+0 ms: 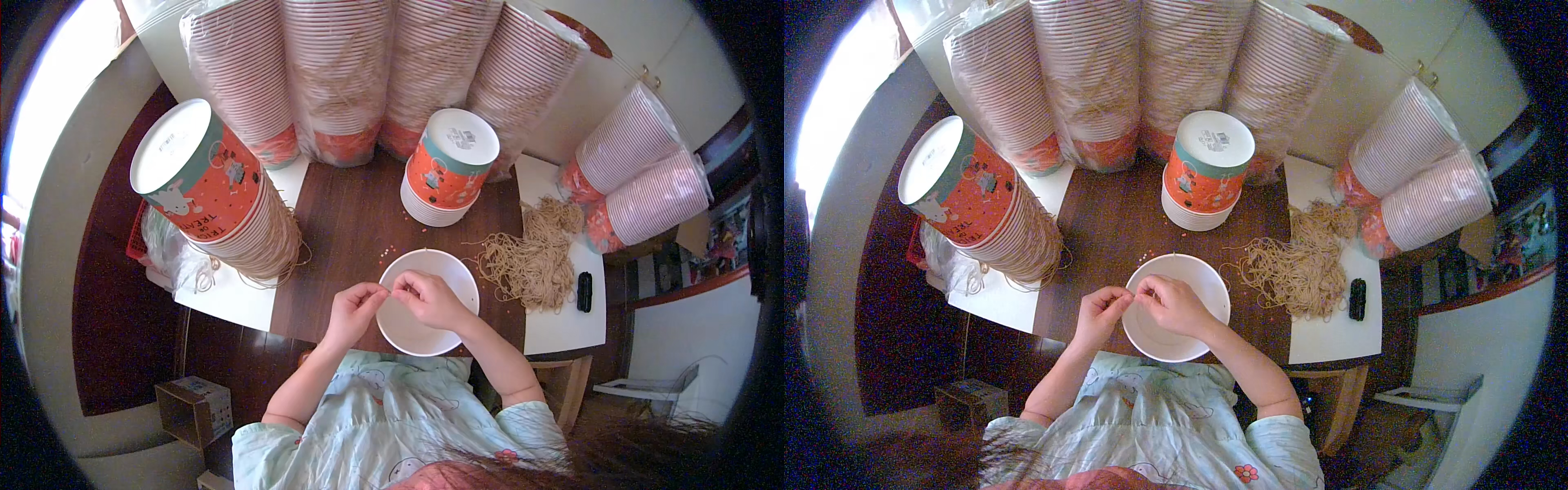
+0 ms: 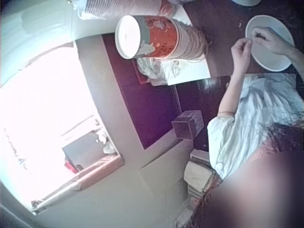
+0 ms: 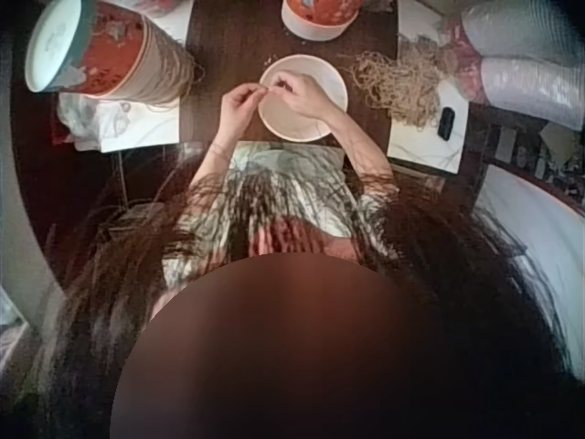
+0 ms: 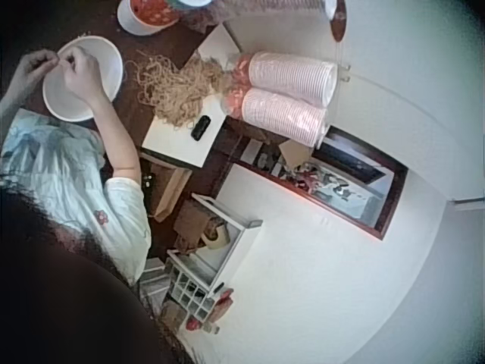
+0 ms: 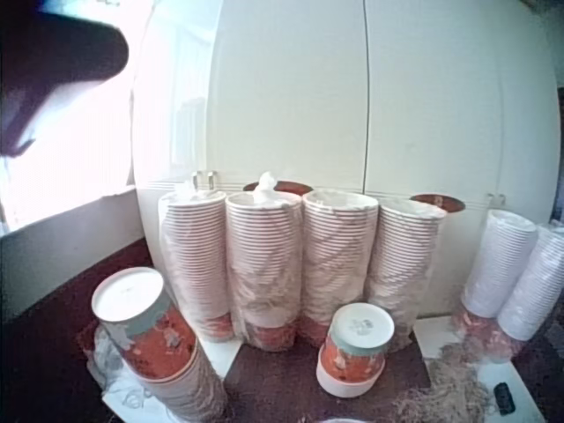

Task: Threading string through pre-punched holes in decorative paper buckets and stacking them.

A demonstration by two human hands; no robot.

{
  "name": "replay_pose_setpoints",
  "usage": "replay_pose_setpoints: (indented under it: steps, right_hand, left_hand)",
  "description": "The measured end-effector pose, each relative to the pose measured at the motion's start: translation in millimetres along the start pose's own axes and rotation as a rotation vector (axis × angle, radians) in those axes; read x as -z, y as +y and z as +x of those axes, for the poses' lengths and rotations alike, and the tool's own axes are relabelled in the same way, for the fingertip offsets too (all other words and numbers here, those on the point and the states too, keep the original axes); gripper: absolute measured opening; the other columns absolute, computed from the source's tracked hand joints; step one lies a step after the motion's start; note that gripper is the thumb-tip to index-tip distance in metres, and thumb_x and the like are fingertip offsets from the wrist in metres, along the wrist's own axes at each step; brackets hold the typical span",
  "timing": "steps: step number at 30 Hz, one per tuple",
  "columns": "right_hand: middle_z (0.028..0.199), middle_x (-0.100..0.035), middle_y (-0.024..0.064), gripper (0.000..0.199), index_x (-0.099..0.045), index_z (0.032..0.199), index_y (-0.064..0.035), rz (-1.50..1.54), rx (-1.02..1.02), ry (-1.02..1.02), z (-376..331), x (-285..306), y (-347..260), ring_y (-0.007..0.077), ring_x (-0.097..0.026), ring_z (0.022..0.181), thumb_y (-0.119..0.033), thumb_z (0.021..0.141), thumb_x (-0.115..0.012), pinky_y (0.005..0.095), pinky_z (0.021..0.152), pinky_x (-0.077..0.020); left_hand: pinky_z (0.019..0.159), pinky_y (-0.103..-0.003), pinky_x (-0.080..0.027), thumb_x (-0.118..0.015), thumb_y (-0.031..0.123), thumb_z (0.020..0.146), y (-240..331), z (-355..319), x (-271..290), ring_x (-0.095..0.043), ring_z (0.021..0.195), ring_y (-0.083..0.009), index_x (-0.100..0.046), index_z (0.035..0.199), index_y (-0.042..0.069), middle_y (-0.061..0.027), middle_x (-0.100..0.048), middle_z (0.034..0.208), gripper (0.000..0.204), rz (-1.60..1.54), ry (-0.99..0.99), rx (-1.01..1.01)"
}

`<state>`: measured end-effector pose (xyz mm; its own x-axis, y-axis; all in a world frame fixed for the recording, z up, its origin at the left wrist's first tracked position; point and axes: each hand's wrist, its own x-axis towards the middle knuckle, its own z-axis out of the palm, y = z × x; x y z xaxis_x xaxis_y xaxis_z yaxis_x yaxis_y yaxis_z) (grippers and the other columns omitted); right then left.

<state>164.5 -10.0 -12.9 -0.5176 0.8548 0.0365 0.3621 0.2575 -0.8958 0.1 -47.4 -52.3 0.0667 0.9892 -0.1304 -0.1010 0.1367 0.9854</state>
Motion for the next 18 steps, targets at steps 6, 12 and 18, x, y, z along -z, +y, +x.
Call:
replay_pose_setpoints:
  steps: [6, 12, 18]
  right_hand:
    - [0.068, -0.052, 0.0018, 0.005, -0.052, 0.080, -0.0019, 0.021, 0.002, -0.024, 0, 0, 2, 0.0066, -0.046, 0.059, -0.006, 0.080, -0.054, 0.0225, 0.053, -0.0378]
    - [0.069, -0.051, 0.0011, 0.004, -0.053, 0.080, -0.0020, 0.102, -0.009, -0.054, 0, 1, 5, 0.0055, -0.046, 0.062, -0.006, 0.080, -0.054, 0.0220, 0.055, -0.0386]
    - [0.071, -0.054, 0.0033, 0.006, -0.054, 0.078, -0.0015, 0.018, 0.010, -0.081, 5, 10, -19, 0.0083, -0.049, 0.063, -0.007, 0.080, -0.056, 0.0227, 0.056, -0.0402]
  left_hand:
    - [0.058, -0.017, -0.039, -0.057, 0.009, 0.082, -6, 1, 0, -0.050, 0.067, -0.0039, -0.061, 0.082, 0.000, 0.0017, -0.059, 0.074, 0.010, 0.000, 0.032, -0.013]
    - [0.061, -0.019, -0.040, -0.057, 0.008, 0.082, -3, 0, 2, -0.051, 0.068, -0.0060, -0.061, 0.083, 0.000, 0.0002, -0.057, 0.073, 0.009, 0.002, 0.032, 0.025]
    - [0.067, -0.030, -0.042, -0.067, 0.008, 0.066, 25, -5, 6, -0.051, 0.081, -0.0218, -0.062, 0.082, 0.005, -0.0056, -0.053, 0.081, 0.017, 0.482, 0.119, -0.506]
